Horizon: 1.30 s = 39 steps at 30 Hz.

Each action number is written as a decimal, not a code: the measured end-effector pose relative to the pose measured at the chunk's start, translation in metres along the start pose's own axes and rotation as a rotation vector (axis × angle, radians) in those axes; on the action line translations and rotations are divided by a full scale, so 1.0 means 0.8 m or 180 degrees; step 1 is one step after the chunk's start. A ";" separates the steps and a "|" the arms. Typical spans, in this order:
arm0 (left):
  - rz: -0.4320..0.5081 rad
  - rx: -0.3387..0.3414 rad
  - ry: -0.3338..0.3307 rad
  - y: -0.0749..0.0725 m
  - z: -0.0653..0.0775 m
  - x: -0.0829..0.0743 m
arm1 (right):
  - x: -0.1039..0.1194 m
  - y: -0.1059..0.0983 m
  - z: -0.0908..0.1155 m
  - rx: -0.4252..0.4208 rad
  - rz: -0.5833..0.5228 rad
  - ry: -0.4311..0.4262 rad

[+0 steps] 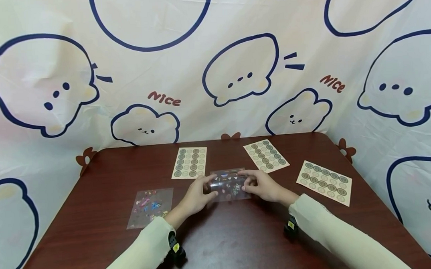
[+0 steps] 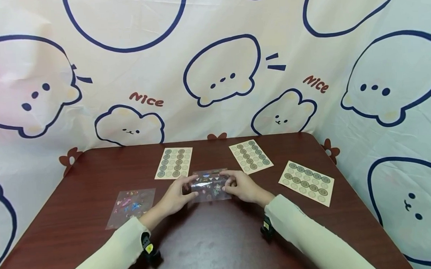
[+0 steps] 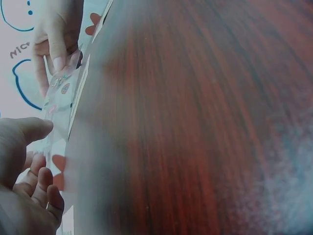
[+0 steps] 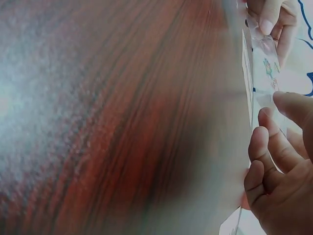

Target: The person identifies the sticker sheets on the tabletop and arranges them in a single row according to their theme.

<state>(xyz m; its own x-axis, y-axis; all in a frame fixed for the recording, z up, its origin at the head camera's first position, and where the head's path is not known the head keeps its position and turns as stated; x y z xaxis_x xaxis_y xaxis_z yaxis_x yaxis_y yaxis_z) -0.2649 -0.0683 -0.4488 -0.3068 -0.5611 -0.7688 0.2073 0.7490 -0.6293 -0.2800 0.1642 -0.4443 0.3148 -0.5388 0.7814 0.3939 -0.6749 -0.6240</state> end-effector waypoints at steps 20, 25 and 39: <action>0.0072 0.0013 0.0077 -0.008 0.018 -0.007 | 0.017 0.002 0.014 0.0038 -0.0015 -0.0115; 0.0106 0.0044 0.0047 -0.012 0.024 -0.005 | 0.024 0.005 0.017 0.0056 -0.0005 -0.0165; 0.0134 0.0106 0.0038 -0.016 0.031 -0.003 | 0.023 0.015 0.022 0.0103 -0.0044 -0.0220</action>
<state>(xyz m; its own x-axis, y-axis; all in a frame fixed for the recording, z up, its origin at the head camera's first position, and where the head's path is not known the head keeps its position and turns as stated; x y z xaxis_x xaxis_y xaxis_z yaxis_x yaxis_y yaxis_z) -0.2436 -0.0850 -0.4419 -0.3081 -0.5250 -0.7934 0.2511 0.7595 -0.6001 -0.2544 0.1546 -0.4372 0.3676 -0.4926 0.7888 0.4260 -0.6648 -0.6137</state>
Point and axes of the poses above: each hand's wrist, its own z-axis away from the middle knuckle, its own y-axis out of the palm, x = y × z, the point moved 4 cm from there along -z, towards the middle knuckle, and after that the axes turned 3 degrees about x, right-handed, at the moved point
